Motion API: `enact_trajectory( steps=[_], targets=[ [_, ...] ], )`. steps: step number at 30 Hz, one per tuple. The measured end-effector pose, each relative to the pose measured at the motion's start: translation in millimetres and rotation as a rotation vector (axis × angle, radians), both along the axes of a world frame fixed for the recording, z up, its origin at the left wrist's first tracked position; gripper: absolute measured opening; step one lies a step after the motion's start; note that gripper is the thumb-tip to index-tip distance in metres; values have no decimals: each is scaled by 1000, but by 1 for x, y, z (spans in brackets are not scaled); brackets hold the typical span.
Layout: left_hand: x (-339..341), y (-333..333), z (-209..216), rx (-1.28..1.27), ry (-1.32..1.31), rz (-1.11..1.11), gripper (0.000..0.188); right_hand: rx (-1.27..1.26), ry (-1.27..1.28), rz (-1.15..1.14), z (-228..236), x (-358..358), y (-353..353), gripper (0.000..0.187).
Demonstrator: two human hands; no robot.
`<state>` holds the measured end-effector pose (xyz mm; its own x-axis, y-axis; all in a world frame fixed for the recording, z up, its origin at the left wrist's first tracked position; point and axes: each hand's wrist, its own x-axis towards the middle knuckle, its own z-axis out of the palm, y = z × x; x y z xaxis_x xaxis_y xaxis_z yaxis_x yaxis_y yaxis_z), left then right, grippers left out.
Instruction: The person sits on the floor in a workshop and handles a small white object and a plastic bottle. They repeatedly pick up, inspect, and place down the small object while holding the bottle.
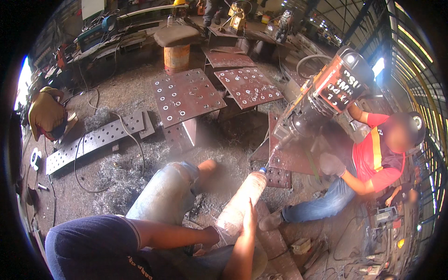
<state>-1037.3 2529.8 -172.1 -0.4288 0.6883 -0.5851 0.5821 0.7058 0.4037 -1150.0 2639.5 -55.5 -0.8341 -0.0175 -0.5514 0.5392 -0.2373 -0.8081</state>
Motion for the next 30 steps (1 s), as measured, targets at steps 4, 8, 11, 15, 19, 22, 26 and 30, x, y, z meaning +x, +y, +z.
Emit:
enact_trajectory(
  steps=[4, 8, 11, 15, 19, 22, 26, 30],
  targets=[
    [1, -1, -2, 15, 7, 12, 35, 98, 29, 6, -7, -4, 5, 69],
    [-1, 0, 9, 17, 6, 8, 32, 132, 137, 1, -40, -11, 21, 67],
    [-2, -3, 18, 16, -4, -15, 27, 89, 150, 9, -45, -12, 23, 67],
    [0, -3, 6, 23, 25, -14, 26, 100, 150, 19, -37, -11, 17, 68],
    [-1, -5, 8, 18, 13, 3, 26, 128, 153, 41, -24, -8, 11, 69],
    [-3, -2, 20, 5, 2, -7, 26, 122, 192, 21, -30, -9, 19, 69],
    [-2, -6, 21, -3, -12, -6, 27, 11, 236, 38, -16, -5, 7, 64],
    [-1, -6, 15, 8, -9, 6, 27, 183, 307, -1, 9, 3, -5, 66]
  ],
)
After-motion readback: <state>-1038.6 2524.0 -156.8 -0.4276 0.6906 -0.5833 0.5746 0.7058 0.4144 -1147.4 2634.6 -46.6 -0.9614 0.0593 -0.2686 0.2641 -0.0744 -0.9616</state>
